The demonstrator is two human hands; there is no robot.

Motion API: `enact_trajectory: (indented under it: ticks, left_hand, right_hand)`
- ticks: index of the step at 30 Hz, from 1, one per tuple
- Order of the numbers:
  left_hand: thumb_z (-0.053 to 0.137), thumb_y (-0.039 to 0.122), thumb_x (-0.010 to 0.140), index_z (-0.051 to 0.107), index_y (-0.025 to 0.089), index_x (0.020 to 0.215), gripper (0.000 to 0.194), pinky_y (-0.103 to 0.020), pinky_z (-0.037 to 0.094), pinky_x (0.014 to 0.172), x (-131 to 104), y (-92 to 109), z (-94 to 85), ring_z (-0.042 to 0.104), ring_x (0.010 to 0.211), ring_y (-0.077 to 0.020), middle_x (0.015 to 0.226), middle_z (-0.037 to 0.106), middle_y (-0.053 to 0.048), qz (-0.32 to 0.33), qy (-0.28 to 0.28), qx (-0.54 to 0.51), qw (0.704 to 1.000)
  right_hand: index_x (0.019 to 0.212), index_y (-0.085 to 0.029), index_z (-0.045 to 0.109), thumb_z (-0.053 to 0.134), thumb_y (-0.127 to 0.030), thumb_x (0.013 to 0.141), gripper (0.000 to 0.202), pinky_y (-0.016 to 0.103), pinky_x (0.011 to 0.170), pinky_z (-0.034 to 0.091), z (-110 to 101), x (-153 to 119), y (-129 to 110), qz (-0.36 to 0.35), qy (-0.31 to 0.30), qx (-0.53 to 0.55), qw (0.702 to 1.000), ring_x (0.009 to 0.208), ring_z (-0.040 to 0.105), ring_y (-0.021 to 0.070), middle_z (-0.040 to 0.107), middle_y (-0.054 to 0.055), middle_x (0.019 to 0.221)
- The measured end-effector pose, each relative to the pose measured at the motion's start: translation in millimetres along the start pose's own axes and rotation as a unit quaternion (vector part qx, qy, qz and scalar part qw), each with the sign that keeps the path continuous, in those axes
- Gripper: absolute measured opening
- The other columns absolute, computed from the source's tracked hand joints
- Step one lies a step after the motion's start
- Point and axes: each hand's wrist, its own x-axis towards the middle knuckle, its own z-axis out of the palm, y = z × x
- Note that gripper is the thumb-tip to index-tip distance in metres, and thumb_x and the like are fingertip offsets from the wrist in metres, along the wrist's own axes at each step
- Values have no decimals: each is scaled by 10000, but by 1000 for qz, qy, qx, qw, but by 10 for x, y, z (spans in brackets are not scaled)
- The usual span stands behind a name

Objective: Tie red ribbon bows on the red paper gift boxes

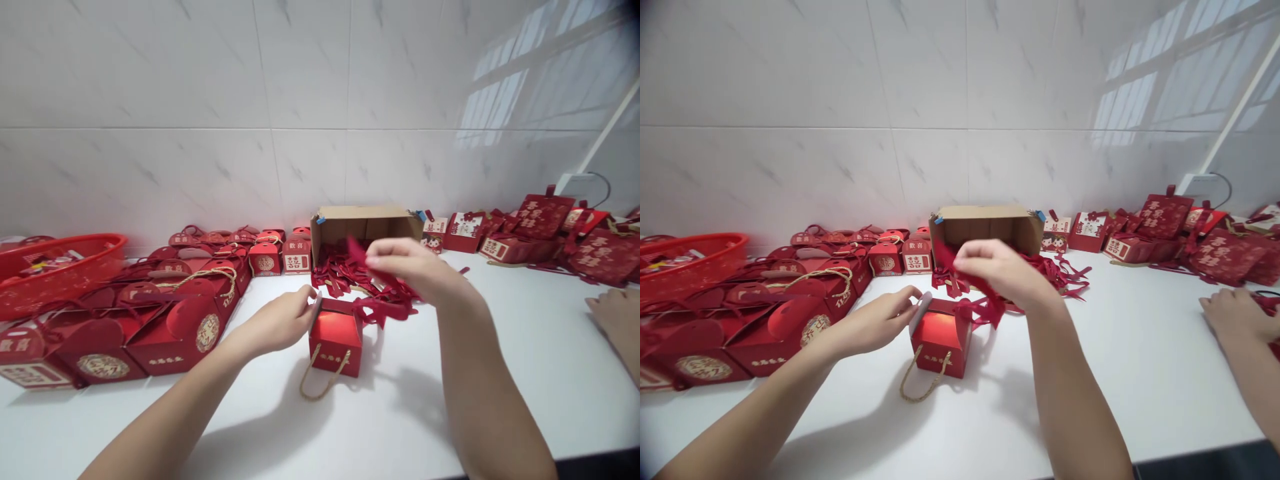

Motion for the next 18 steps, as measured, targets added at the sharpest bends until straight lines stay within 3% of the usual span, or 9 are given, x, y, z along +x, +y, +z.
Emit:
enact_trajectory:
  ticks: [2, 4, 10, 18]
  left_hand:
    - [323, 426, 840, 526, 202, 978, 332, -290, 423, 609, 2, -15, -11, 601, 757, -230, 928, 664, -74, 0, 7, -21, 1000]
    - [350, 368, 814, 527, 196, 987, 302, -284, 423, 600, 10, -35, -20, 597, 745, -223, 927, 662, -72, -5, 7, -32, 999]
    - [345, 252, 775, 522, 186, 1002, 295, -284, 409, 578, 29, -76, -33, 576, 713, -213, 874, 647, -71, -21, -10, -25, 999]
    - [322, 241, 794, 483, 192, 949, 229, -275, 398, 577, -9, -33, -60, 557, 714, -200, 847, 630, -54, -18, -31, -26, 999]
  right_hand:
    - [667, -164, 562, 561, -259, 740, 120, 219, 471, 290, 92, 111, 102, 77, -84, -98, 989, 519, 415, 81, 489, -29, 592]
    - [653, -162, 572, 543, -245, 720, 111, 226, 488, 306, 181, 224, 219, 119, -127, -171, 970, 556, 444, 101, 508, -14, 619]
    - [573, -158, 547, 533, -240, 686, 140, 236, 494, 315, 327, 412, 445, 167, -186, -240, 938, 580, 464, 125, 519, 14, 631]
    - [587, -167, 469, 494, -248, 691, 134, 226, 449, 280, 387, 450, 487, 177, -204, -222, 937, 493, 385, 94, 449, -17, 571]
